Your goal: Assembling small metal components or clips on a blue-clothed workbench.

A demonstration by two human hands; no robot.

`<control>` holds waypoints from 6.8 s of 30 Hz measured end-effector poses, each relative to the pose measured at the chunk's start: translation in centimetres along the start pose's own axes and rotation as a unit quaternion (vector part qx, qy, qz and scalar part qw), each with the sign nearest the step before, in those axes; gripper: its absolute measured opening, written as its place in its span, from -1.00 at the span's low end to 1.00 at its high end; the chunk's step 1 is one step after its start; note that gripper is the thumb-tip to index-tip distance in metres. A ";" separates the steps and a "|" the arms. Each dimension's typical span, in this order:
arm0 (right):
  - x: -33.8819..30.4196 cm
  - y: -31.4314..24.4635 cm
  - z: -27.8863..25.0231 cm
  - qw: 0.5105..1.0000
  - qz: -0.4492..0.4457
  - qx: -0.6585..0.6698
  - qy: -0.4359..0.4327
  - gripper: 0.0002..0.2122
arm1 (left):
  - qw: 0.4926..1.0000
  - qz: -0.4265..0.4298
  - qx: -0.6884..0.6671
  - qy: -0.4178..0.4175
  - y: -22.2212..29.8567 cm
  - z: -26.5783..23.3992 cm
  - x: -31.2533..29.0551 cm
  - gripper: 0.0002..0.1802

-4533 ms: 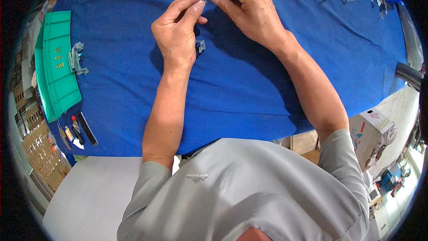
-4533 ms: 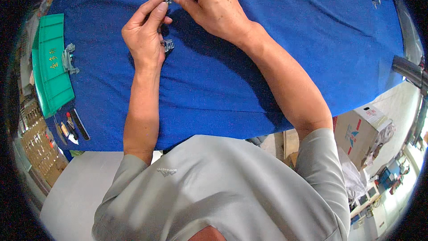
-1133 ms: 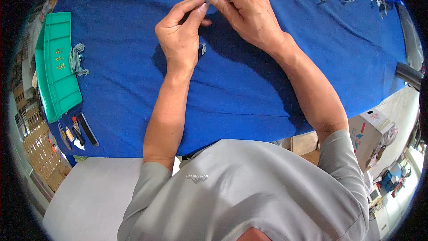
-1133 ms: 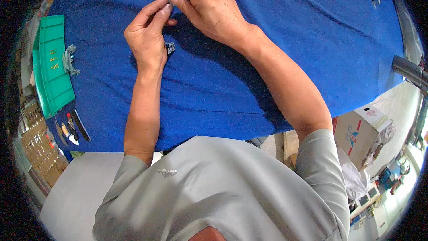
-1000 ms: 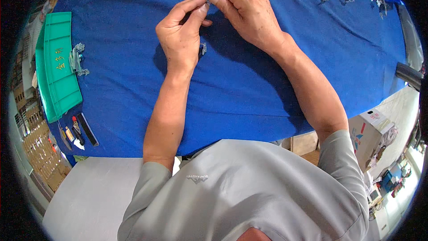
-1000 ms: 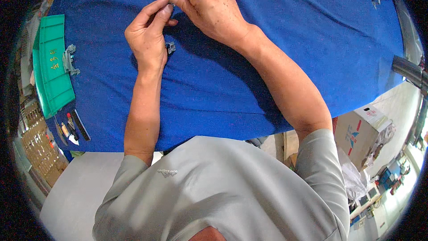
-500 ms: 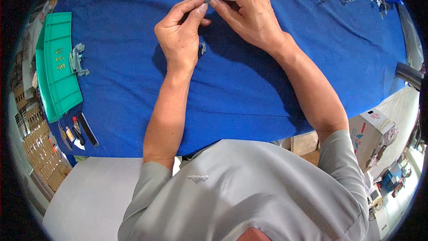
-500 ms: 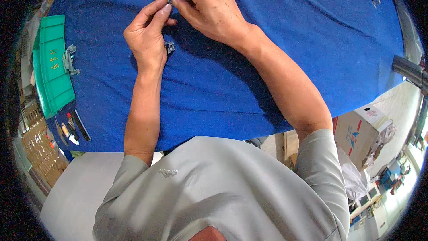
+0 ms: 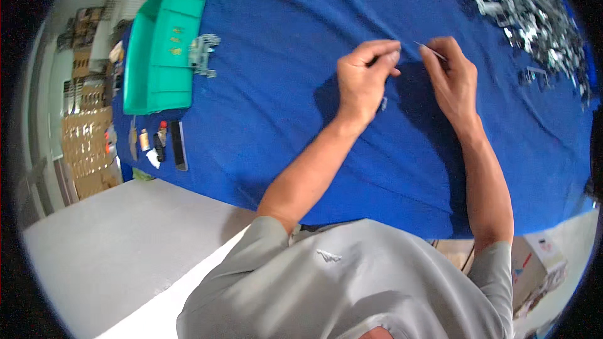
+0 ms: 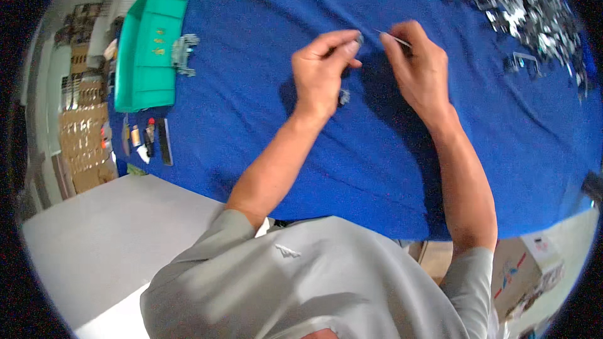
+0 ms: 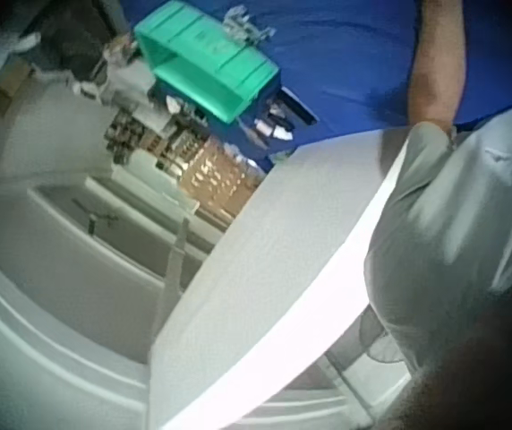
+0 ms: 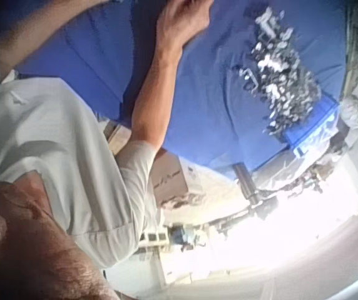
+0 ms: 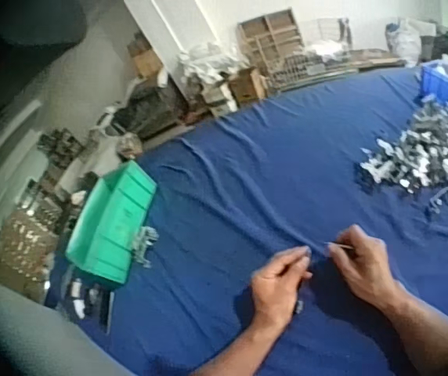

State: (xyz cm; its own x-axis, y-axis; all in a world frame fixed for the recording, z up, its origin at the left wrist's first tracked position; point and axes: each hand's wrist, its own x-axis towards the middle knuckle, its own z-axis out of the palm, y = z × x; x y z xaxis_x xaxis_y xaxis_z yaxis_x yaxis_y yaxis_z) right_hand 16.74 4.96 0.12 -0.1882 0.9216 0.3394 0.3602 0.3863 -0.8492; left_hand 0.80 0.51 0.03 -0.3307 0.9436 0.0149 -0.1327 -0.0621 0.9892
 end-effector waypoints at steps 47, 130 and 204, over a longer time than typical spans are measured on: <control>0.0 -0.3 -0.2 0.967 -0.156 -0.196 -0.055 -0.89 | 0.656 0.279 0.685 0.152 9.8 -33.7 -2.1 -0.94; 0.2 -0.1 -0.2 0.973 -0.105 -0.205 -0.031 -0.79 | 0.941 0.208 0.267 0.018 -1.5 3.0 6.1 -0.72; -45.7 -3.0 -18.8 0.846 0.251 -0.382 0.275 -0.32 | 0.394 0.476 0.055 -0.785 7.2 26.2 -25.7 -0.45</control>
State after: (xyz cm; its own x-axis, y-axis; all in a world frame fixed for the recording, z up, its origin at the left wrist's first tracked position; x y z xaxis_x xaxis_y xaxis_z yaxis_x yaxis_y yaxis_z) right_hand 41.39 -37.59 -5.19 0.5406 0.7741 0.3295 0.7943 -0.3405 -0.5031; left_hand 32.88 -15.70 10.57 0.8140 -0.4455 0.3727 -0.5766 -0.6972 0.4259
